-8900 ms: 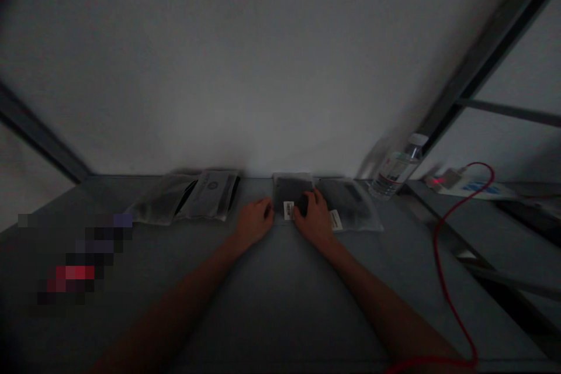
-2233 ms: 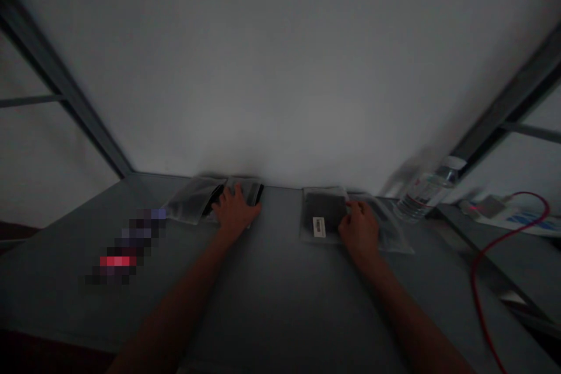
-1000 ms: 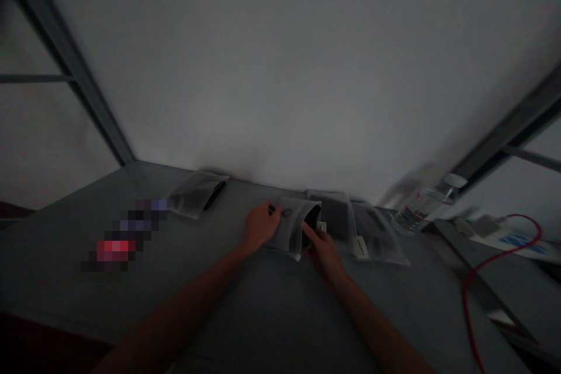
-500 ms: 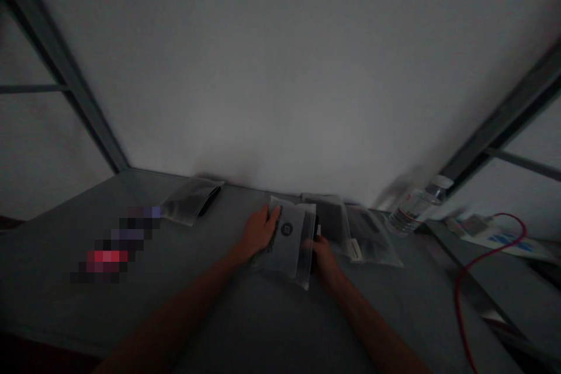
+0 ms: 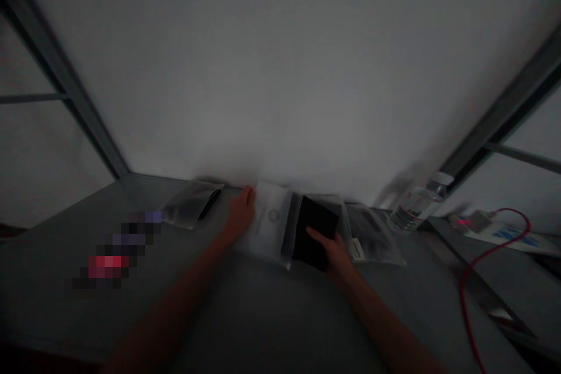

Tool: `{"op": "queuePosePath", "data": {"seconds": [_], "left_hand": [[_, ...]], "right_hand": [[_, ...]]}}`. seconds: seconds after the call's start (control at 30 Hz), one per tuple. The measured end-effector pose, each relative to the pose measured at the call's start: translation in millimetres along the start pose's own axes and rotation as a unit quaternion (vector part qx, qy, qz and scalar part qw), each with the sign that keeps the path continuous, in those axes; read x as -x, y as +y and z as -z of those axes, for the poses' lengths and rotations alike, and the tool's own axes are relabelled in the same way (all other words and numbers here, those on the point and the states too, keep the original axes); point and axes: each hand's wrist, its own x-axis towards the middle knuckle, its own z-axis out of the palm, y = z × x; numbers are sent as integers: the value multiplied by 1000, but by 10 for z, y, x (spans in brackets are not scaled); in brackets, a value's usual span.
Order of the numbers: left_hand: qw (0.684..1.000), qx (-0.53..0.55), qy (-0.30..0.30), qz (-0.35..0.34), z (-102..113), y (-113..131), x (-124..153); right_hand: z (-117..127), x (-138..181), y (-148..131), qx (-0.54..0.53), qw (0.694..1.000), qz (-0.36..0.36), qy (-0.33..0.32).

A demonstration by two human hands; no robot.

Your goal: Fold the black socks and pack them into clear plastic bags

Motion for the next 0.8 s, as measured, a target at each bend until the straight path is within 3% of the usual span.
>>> {"op": "queuePosePath", "data": {"seconds": [0.1, 0.33, 0.47, 0.53, 0.6, 0.67, 0.7, 0.8], "left_hand": [[998, -29, 33, 43, 71, -185, -109], [978, -46, 129, 157, 336, -556, -246], [948, -53, 215, 229, 423, -545, -193], [945, -58, 245, 208, 395, -423, -122], [954, -54, 259, 136, 321, -262, -43], [973, -18, 226, 50, 216, -104, 36], [984, 16, 178, 7, 159, -35, 76], [982, 139, -50, -120, 14, 120, 209]], "right_hand": [[-25, 8, 5, -8, 1000, 9, -19], [-25, 7, -25, 3, 1000, -22, 5], [28, 12, -74, 57, 995, -46, -68], [24, 38, -69, 82, 988, -55, -115], [11, 64, -56, 97, 983, -53, -149], [8, 76, -49, 103, 979, -53, -168], [13, 76, -53, 103, 978, -55, -171], [50, 70, -87, 98, 978, -66, -171]]}}
